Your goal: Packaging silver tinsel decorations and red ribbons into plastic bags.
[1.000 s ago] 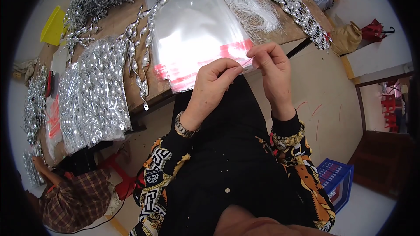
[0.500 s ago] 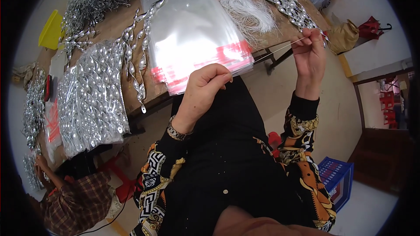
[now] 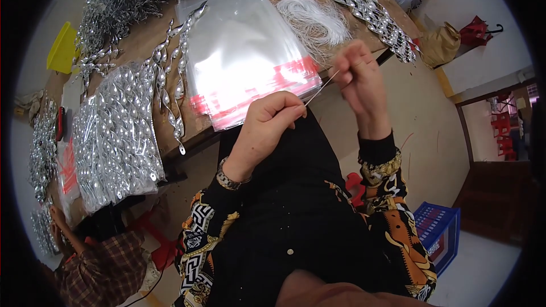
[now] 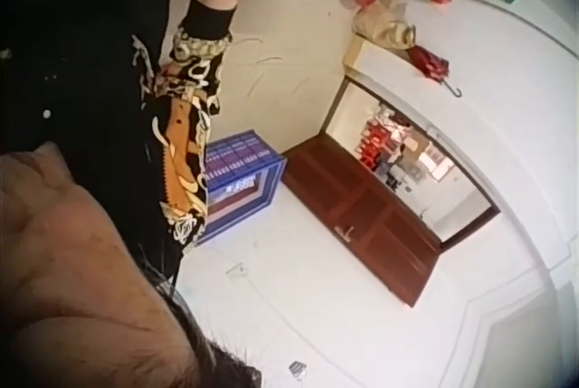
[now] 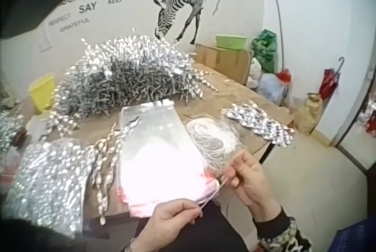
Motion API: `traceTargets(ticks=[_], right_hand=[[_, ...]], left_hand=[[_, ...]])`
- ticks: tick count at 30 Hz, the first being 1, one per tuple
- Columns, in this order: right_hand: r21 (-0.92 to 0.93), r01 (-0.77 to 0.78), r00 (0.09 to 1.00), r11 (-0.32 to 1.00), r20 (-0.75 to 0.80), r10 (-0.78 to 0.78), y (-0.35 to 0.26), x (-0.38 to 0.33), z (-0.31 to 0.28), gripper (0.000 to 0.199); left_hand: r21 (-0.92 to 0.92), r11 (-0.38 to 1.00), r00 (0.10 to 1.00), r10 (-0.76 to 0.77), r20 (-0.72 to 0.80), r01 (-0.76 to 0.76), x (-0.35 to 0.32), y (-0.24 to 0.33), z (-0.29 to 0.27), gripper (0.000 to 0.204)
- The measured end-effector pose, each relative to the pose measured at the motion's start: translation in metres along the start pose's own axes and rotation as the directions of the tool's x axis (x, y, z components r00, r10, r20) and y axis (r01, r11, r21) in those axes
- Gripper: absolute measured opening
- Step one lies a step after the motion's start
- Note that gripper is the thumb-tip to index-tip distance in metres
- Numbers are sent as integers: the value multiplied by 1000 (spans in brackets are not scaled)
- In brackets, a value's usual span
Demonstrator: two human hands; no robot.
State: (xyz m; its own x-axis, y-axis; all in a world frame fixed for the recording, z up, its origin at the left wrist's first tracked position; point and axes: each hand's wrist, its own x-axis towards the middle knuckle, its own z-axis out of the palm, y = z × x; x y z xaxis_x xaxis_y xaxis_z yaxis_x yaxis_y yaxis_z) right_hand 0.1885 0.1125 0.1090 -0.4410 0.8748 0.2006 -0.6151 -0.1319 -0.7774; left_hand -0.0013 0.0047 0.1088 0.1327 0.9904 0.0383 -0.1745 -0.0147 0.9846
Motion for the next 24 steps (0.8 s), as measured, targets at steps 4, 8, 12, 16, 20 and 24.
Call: traceTargets(ticks=[4,8,12,16,20,24], right_hand=[[-73,155,970,985,-180,-166,-35,17,-56,10],[-145,237,928,961,-257,-268,-55,24,-82,11],[-167,200,946,965,-224,-235,-50,16,-59,10],[-233,130,977,964,-134,-164,-31,8,-20,10],[-463,107,983,880,-84,-163,-18,2,6,11],[-567,116,984,816,-45,-172,-19,7,-2,10]], left_hand=[[-24,1000,1000,-5,-6,5,-6,0,-9,10],[-36,998,998,-56,1,56,-11,-5,-21,11],[-48,998,997,-50,-67,46,-4,-4,-13,11],[-39,997,994,-66,-84,62,3,-1,1,12],[-35,997,994,-72,-77,70,7,-2,8,13],[-57,994,995,-95,-33,93,6,-5,1,13]])
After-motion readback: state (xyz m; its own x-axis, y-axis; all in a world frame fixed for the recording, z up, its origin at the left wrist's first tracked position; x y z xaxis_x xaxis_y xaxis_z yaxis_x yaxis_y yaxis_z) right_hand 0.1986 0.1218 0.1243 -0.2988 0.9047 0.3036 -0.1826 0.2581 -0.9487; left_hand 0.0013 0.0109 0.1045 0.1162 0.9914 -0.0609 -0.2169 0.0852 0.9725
